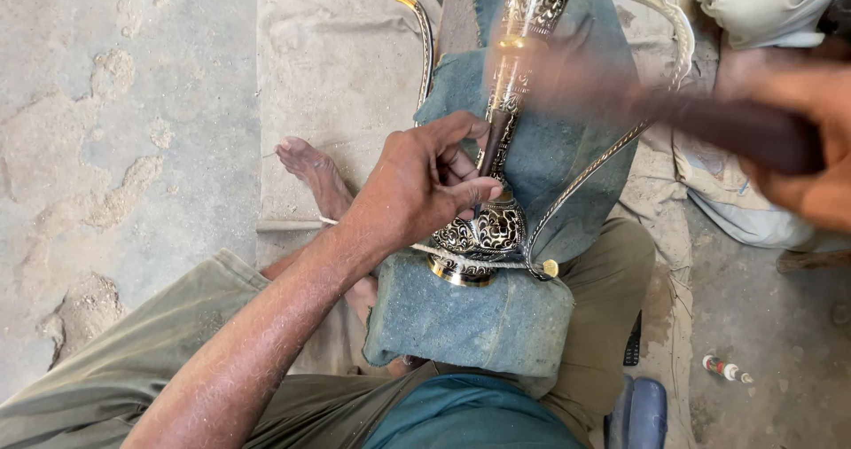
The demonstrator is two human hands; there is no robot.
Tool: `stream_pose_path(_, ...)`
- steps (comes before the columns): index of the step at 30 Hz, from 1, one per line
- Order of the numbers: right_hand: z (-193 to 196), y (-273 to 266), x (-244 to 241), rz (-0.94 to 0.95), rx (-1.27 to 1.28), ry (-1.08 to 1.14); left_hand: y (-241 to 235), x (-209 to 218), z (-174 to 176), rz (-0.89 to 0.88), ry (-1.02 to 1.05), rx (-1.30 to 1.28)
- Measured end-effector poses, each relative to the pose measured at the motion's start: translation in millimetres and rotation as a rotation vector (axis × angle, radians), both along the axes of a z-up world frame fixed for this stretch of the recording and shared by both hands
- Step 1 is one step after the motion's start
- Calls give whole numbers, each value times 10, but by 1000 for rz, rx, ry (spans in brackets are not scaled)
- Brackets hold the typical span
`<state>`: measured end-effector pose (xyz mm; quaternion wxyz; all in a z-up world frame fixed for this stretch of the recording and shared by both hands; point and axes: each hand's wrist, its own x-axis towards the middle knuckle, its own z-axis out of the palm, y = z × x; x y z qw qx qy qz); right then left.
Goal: The person uses a chisel and hammer to engrave decorative patterns on a brass ewer. They hold the chisel against the surface and strike it repeatedly with a wooden-handled hammer, rotating the object to access different areas.
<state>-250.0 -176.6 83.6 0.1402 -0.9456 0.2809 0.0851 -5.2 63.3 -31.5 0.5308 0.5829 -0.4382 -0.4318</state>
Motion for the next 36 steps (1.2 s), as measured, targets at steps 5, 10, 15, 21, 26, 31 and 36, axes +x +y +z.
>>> stream_pose_path(5,12,13,-178,-206,137,-341,-46,10,18,-22,12,35)
stream_pose_path(10,-21,22,-373,27,-77,-134,14,-34,135,-4,-5,-52)
stream_pose_path(15,-338,-174,-686,-174,-35,-186,101,-99,117,10,-142,-77)
stream_pose_path(21,-345,-214,-736,-156,-15,-144,93,-130,123,23,-196,-67)
stream_pose_path(26,-216,7,-636,-61,-12,-36,85,-159,161,37,-288,-146)
stream_pose_path(31,-174,89,-612,-141,19,-61,57,-102,157,-9,-222,-29)
stream_pose_path(36,-175,94,-753,-148,-41,33,-57,-81,217,-30,-239,-15)
